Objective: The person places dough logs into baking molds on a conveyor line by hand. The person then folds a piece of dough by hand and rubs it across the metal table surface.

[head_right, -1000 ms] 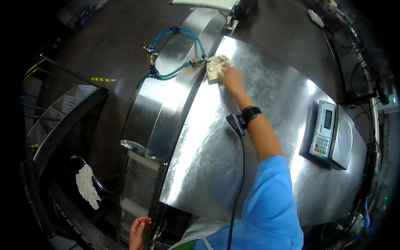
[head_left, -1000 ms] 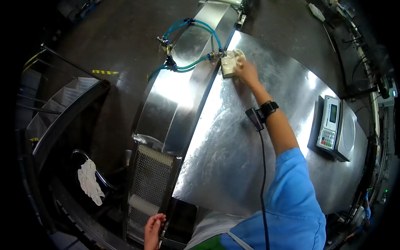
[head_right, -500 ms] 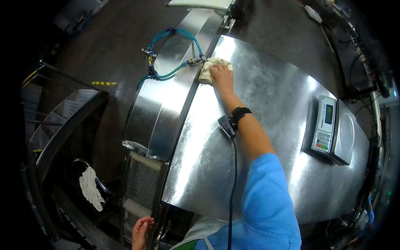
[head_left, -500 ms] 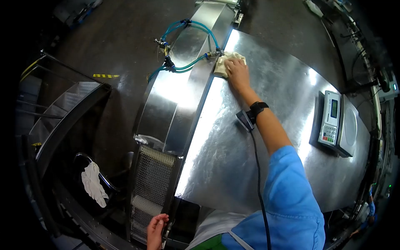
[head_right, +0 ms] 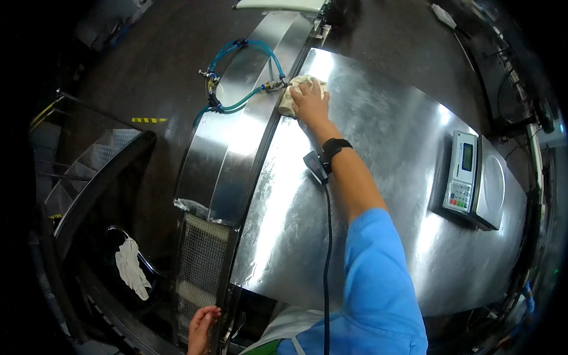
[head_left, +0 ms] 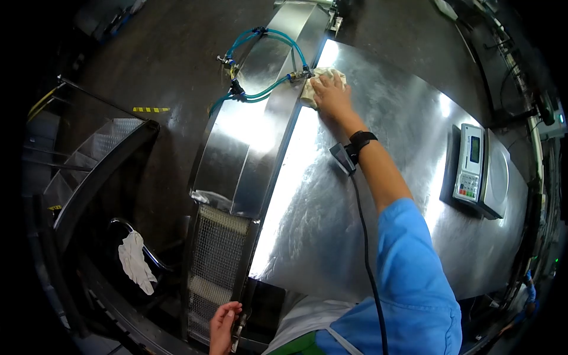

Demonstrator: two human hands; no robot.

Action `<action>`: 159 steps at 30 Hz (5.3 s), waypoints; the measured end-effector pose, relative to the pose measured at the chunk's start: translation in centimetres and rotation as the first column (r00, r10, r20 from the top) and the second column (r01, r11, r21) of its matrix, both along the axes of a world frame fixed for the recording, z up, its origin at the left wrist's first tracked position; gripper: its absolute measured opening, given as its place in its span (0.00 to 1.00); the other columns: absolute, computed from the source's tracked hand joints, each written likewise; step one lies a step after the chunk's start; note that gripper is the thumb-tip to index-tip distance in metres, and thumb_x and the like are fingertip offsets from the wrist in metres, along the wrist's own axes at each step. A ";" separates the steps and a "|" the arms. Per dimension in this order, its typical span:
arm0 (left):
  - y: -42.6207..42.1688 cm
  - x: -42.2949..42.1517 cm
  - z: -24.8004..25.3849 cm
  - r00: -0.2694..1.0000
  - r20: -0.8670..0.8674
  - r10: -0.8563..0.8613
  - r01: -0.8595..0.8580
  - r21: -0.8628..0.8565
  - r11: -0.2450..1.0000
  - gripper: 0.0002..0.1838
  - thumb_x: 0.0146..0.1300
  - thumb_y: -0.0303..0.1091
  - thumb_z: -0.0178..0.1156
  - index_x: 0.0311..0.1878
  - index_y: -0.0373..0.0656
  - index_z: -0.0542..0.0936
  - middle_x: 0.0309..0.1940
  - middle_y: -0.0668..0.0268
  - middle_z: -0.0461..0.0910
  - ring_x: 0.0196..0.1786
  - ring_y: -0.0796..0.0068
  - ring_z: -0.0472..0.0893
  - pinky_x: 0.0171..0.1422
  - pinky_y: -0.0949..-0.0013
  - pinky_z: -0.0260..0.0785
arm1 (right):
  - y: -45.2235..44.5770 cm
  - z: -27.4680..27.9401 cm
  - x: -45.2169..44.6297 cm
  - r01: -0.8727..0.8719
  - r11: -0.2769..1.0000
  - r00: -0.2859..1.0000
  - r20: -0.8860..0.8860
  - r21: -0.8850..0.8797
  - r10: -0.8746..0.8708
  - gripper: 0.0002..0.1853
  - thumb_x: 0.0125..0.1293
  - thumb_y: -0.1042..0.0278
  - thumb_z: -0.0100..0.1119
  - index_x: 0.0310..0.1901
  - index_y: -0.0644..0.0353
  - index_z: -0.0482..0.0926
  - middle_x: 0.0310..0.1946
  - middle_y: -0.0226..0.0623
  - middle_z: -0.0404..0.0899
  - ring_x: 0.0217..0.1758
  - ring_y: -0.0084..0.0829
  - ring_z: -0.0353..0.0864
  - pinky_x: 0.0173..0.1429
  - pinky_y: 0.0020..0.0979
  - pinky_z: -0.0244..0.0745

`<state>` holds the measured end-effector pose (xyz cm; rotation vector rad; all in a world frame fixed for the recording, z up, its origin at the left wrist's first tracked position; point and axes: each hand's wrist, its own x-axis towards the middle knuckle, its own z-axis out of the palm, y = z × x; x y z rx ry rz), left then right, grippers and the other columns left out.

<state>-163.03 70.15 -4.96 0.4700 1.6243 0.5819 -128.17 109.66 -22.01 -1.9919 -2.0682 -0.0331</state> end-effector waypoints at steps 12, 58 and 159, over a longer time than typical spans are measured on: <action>-0.9 -0.2 -0.5 0.999 0.045 0.014 -0.015 0.031 0.999 0.14 0.59 0.36 0.48 0.45 0.40 0.70 0.40 0.67 0.72 0.43 0.78 0.70 0.49 0.76 0.61 | -1.3 -1.4 -3.3 0.016 0.990 0.997 -0.082 0.143 -0.004 0.23 0.58 0.54 0.41 0.52 0.58 0.64 0.57 0.32 0.56 0.64 0.35 0.46 0.60 0.47 0.42; -0.2 -1.0 -0.9 0.997 0.058 0.053 -0.055 0.034 0.998 0.15 0.59 0.37 0.48 0.46 0.39 0.70 0.41 0.66 0.72 0.45 0.77 0.70 0.50 0.76 0.60 | 3.0 -0.4 0.1 -0.100 0.993 0.990 0.105 0.061 0.093 0.11 0.52 0.67 0.46 0.37 0.53 0.75 0.46 0.29 0.70 0.59 0.33 0.56 0.53 0.49 0.51; -45.8 -13.6 -8.0 0.397 -0.886 0.239 -0.349 0.096 0.932 0.24 0.51 0.44 0.52 0.50 0.43 0.68 0.54 0.62 0.59 0.58 0.63 0.55 0.57 0.55 0.45 | -38.2 -0.9 -1.2 -0.411 0.838 0.880 0.083 -0.359 0.467 0.24 0.41 0.51 0.60 0.24 0.72 0.75 0.23 0.56 0.73 0.31 0.51 0.74 0.36 0.39 0.68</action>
